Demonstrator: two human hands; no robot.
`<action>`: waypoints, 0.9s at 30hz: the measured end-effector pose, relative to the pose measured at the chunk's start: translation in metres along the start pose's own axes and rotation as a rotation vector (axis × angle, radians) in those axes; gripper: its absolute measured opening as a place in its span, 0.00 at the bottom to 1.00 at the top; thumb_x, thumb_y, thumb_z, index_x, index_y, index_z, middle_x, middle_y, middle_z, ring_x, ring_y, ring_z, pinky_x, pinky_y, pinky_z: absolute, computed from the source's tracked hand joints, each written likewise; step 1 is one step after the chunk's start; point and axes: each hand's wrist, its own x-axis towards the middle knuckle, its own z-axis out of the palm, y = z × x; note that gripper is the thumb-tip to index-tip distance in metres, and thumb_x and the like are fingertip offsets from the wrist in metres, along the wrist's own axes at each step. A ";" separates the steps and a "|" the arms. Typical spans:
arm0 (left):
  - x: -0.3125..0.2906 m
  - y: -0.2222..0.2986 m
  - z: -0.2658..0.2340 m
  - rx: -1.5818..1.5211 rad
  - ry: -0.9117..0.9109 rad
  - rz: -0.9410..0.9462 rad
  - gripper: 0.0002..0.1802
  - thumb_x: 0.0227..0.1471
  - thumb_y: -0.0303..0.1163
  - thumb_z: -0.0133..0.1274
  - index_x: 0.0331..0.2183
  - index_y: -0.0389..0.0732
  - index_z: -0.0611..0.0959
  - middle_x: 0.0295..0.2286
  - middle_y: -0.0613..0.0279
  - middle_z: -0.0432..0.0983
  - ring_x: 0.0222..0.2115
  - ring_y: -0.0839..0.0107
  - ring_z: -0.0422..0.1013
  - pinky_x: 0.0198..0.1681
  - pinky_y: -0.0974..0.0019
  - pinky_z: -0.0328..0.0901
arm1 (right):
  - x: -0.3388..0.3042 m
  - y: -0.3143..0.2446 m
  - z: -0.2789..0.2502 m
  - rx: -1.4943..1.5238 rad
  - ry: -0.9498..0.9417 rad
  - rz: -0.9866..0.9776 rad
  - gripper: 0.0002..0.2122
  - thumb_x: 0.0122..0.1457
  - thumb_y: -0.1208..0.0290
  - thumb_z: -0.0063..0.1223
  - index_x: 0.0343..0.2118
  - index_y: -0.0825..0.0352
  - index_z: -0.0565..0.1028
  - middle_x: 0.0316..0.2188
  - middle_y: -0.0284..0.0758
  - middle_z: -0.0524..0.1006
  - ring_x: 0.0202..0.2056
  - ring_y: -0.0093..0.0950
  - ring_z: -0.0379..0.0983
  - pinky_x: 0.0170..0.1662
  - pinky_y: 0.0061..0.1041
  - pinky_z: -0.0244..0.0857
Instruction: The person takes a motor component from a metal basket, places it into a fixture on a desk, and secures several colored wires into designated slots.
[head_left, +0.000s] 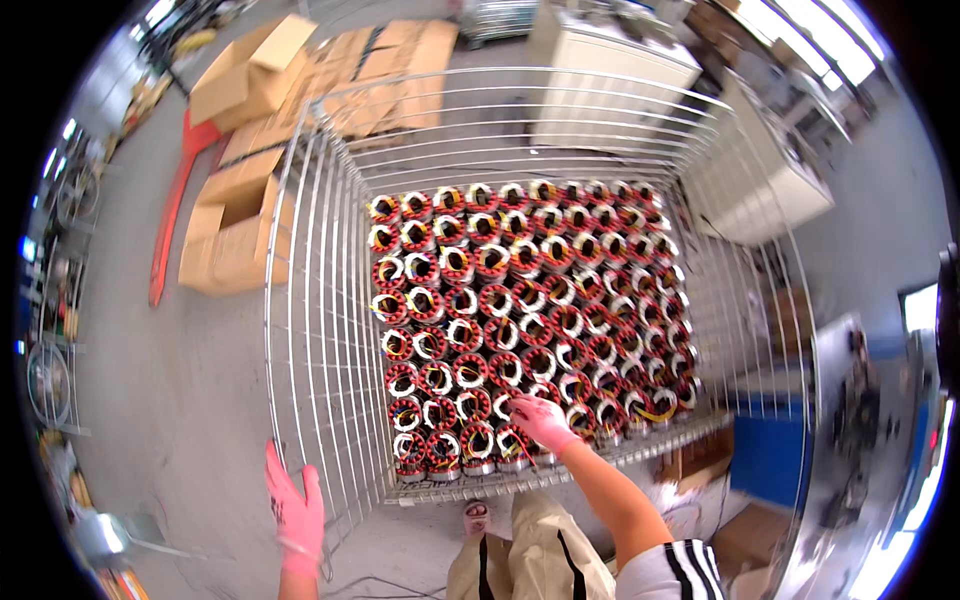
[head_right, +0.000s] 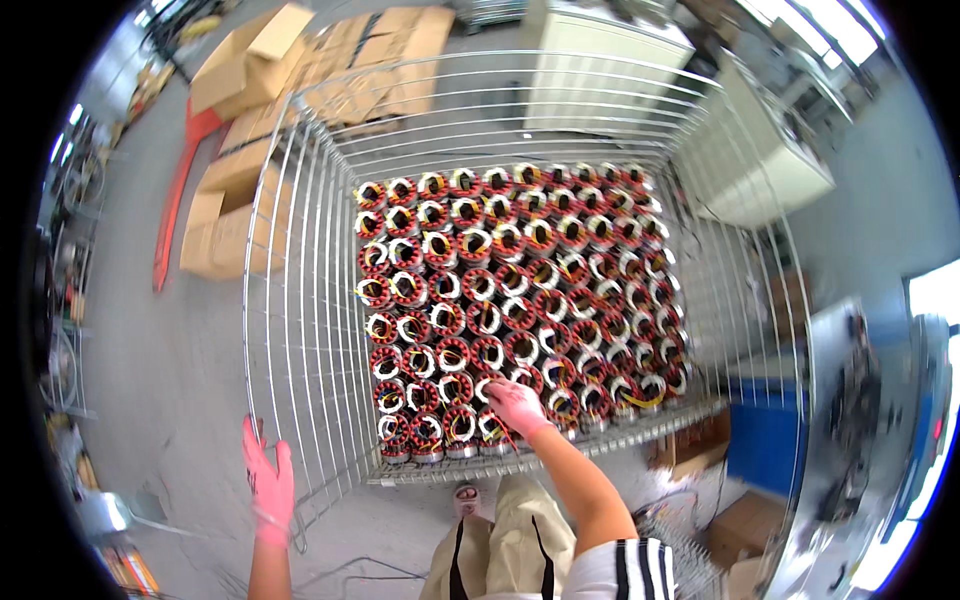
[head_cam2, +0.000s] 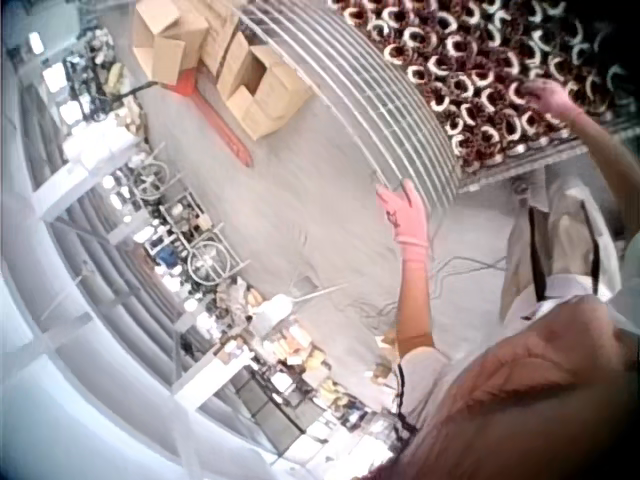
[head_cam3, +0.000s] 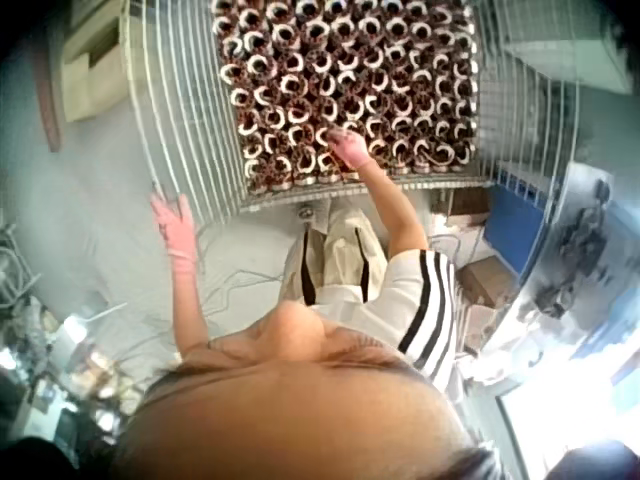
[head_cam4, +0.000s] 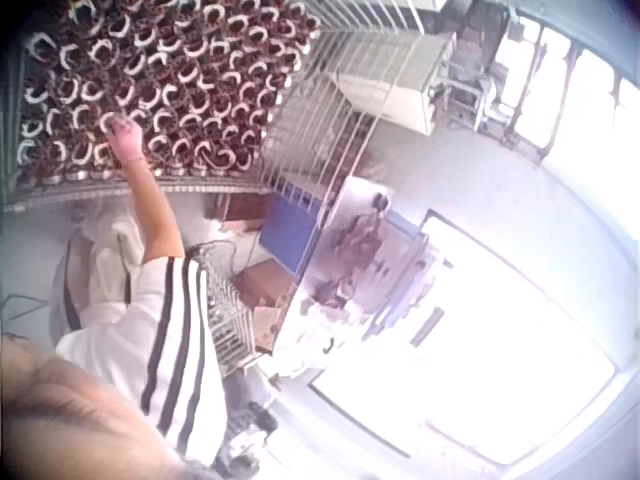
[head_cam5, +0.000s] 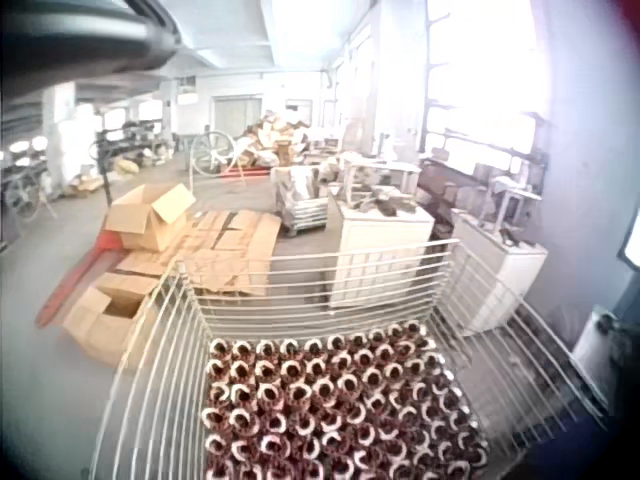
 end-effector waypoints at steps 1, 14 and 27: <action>0.003 -0.006 0.001 -0.014 0.033 0.047 0.36 0.57 0.34 0.48 0.62 0.34 0.53 0.59 0.45 0.54 0.57 0.50 0.57 0.60 0.56 0.54 | -0.044 0.010 -0.009 0.026 0.015 0.123 0.13 0.57 0.61 0.50 0.42 0.59 0.77 0.44 0.33 0.76 0.44 0.34 0.74 0.45 0.33 0.68; -0.105 0.104 0.095 0.332 -0.133 1.006 0.39 0.58 0.42 0.48 0.62 0.34 0.53 0.62 0.44 0.46 0.63 0.51 0.46 0.65 0.54 0.44 | -0.738 0.020 0.069 0.430 1.733 1.756 0.15 0.58 0.59 0.51 0.38 0.66 0.79 0.29 0.35 0.81 0.31 0.27 0.76 0.38 0.27 0.67; -0.685 0.315 0.445 0.093 -1.110 1.865 0.33 0.54 0.39 0.53 0.56 0.32 0.65 0.56 0.43 0.59 0.58 0.46 0.54 0.61 0.49 0.49 | -0.862 0.074 0.224 1.165 1.211 1.918 0.19 0.58 0.57 0.47 0.46 0.66 0.77 0.35 0.34 0.79 0.34 0.23 0.73 0.39 0.26 0.67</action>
